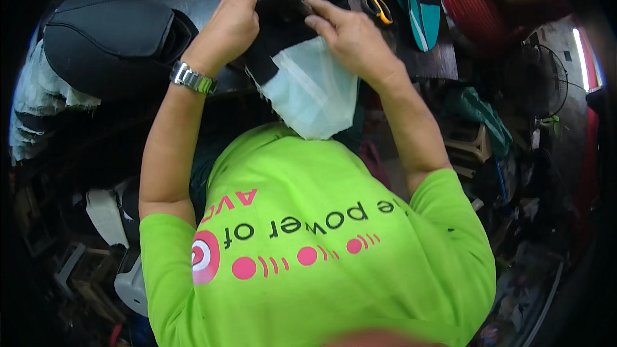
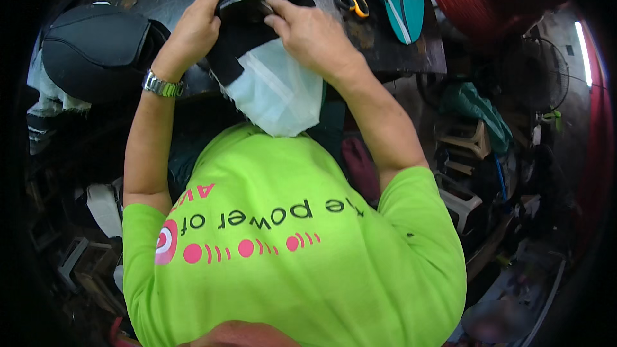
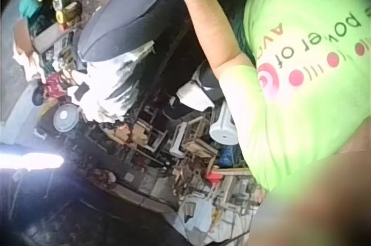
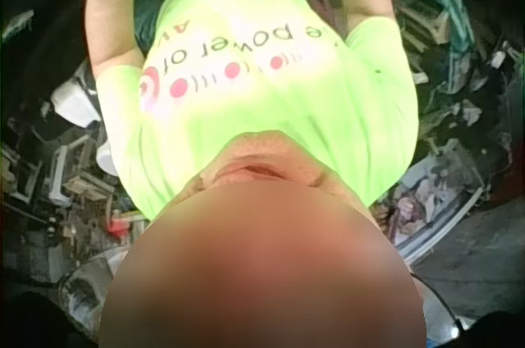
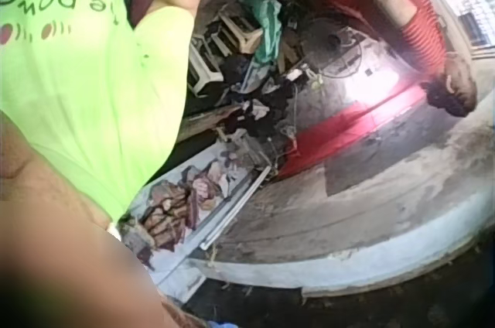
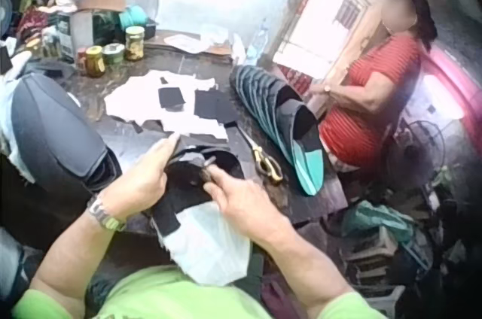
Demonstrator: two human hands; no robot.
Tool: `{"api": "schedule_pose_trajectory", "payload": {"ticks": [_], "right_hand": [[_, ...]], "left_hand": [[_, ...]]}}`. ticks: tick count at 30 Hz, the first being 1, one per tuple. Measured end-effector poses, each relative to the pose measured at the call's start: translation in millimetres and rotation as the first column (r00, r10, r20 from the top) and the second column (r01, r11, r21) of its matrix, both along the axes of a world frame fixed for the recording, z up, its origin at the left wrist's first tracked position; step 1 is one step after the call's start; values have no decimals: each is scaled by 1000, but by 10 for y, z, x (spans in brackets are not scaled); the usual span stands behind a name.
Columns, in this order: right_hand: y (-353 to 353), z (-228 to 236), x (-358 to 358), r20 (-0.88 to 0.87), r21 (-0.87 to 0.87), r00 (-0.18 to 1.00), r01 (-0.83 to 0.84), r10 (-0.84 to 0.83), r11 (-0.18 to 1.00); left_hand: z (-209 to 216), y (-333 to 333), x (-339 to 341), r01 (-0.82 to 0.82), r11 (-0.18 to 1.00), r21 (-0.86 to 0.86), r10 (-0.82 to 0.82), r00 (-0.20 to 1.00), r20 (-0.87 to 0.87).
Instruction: The person trims and fits white foam padding and black fabric into a motorcycle seat shell using shears. They repeatedly cut, tuck, and adjust the materials to conform to the seat's interior contours.
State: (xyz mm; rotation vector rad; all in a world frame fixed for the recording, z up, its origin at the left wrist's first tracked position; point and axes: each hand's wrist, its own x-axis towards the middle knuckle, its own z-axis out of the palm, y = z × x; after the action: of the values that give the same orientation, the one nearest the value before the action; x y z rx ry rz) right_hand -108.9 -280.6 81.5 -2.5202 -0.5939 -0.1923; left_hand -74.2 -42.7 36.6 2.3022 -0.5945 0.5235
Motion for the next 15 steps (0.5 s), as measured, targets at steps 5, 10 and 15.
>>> {"api": "schedule_pose_trajectory", "payload": {"ticks": [5, 10, 15], "right_hand": [[-114, -11, -17, -22, -18, 999, 47, -48, 999], [-139, 9, -113, 197, 300, 979, -118, 59, 947], [-78, 40, -337, -198, -138, 976, 59, -86, 989]], "left_hand": [[131, -89, -88, -8, 1000, 8, 9, 998, -69], [299, -71, -141, 2, 993, 121, -7, 999, 40], [299, 66, -164, 29, 978, 209, -25, 999, -20]]}}
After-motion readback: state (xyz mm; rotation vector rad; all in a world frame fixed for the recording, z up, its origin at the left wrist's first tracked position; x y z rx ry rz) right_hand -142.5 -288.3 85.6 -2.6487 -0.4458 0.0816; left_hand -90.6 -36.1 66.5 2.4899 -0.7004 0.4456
